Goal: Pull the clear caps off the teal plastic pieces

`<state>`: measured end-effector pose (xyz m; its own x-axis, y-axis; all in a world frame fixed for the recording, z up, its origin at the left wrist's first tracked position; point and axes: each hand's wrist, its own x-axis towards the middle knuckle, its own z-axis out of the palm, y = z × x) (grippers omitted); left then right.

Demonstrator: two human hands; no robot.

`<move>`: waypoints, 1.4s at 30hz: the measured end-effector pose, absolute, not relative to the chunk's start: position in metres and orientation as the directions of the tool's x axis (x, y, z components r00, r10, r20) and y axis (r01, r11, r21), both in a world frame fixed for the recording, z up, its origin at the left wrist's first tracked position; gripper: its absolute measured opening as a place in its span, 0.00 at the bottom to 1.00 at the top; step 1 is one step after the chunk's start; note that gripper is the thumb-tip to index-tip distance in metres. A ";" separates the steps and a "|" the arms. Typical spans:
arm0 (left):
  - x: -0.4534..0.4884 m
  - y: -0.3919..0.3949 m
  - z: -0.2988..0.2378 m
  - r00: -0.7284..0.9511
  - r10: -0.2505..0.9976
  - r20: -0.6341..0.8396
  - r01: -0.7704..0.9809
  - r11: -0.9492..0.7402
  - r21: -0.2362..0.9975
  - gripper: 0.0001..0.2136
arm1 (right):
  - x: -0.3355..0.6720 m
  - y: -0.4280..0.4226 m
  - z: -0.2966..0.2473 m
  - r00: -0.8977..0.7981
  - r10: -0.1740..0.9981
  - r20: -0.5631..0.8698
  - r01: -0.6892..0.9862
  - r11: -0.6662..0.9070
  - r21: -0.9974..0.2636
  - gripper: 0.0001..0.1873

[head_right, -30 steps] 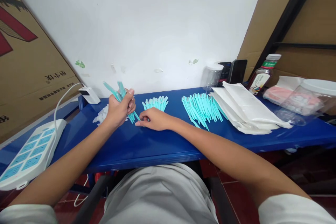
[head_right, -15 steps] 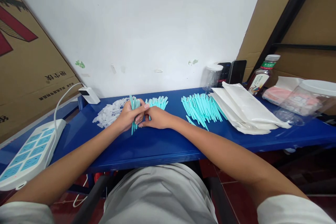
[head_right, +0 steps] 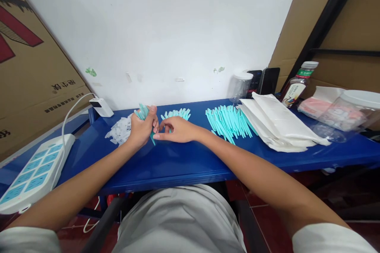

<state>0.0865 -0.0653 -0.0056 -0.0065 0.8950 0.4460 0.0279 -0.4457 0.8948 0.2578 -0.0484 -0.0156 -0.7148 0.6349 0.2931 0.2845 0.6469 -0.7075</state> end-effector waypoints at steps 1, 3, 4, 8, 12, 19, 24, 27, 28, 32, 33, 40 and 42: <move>0.087 -0.066 -0.008 0.011 0.904 0.427 0.043 -0.427 0.903 0.28 | 0.255 -0.050 -0.018 -0.737 0.628 0.251 0.292 0.631 -0.719 0.17; 0.090 -0.068 -0.013 0.047 0.919 0.392 0.054 -0.395 0.917 0.29 | 0.249 -0.052 -0.025 -0.748 0.633 0.198 0.331 0.615 -0.716 0.18; 0.091 -0.069 -0.016 0.063 0.923 0.380 0.056 -0.383 0.922 0.29 | 0.246 -0.053 -0.028 -0.745 0.640 0.188 0.353 0.618 -0.703 0.18; 0.095 -0.068 -0.025 0.071 0.956 0.284 -0.005 -0.284 0.959 0.28 | 0.246 -0.050 -0.031 -0.721 0.660 0.208 0.421 0.656 -0.626 0.20; 0.091 -0.054 -0.027 0.034 0.989 0.146 -0.089 -0.143 0.986 0.27 | 0.261 -0.042 -0.017 -0.710 0.643 0.287 0.392 0.699 -0.598 0.16; 0.071 -0.002 -0.030 -0.077 0.995 -0.056 0.130 0.065 0.989 0.12 | 0.293 -0.013 -0.006 -0.385 0.831 0.402 0.705 0.546 -0.453 0.10; 0.065 0.013 -0.039 -0.119 0.992 -0.038 0.221 0.064 0.973 0.12 | 0.301 -0.001 -0.013 -0.371 0.854 0.365 0.750 0.507 -0.424 0.10; 0.064 0.009 -0.039 -0.106 0.994 0.010 0.224 0.014 0.974 0.11 | 0.301 0.000 -0.013 -0.377 0.857 0.352 0.756 0.504 -0.417 0.10; 0.064 0.008 -0.038 -0.101 0.994 0.027 0.223 -0.004 0.975 0.10 | 0.301 -0.001 -0.012 -0.383 0.856 0.347 0.753 0.507 -0.420 0.11; 0.065 0.006 -0.037 -0.107 0.992 0.072 0.215 -0.048 0.975 0.11 | 0.290 -0.017 -0.010 -0.544 0.791 0.280 0.623 0.604 -0.496 0.21; 0.065 0.006 -0.037 -0.106 0.992 0.065 0.211 -0.042 0.977 0.11 | 0.283 -0.025 -0.011 -0.619 0.747 0.241 0.562 0.636 -0.529 0.23; 0.057 -0.005 -0.031 -0.153 0.988 0.011 0.223 0.023 0.975 0.15 | 0.238 -0.067 -0.027 -0.850 0.508 0.141 0.378 0.774 -0.508 0.32; 0.054 -0.008 -0.031 -0.185 0.982 0.042 0.250 0.005 0.968 0.15 | 0.238 -0.065 -0.029 -0.848 0.507 0.152 0.382 0.785 -0.487 0.27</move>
<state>0.0539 -0.0077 -0.0311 -0.1852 0.9818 0.0424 0.2504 0.0054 0.9681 0.2376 -0.0651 -0.0293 -0.8484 0.5071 0.1522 0.3819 0.7853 -0.4873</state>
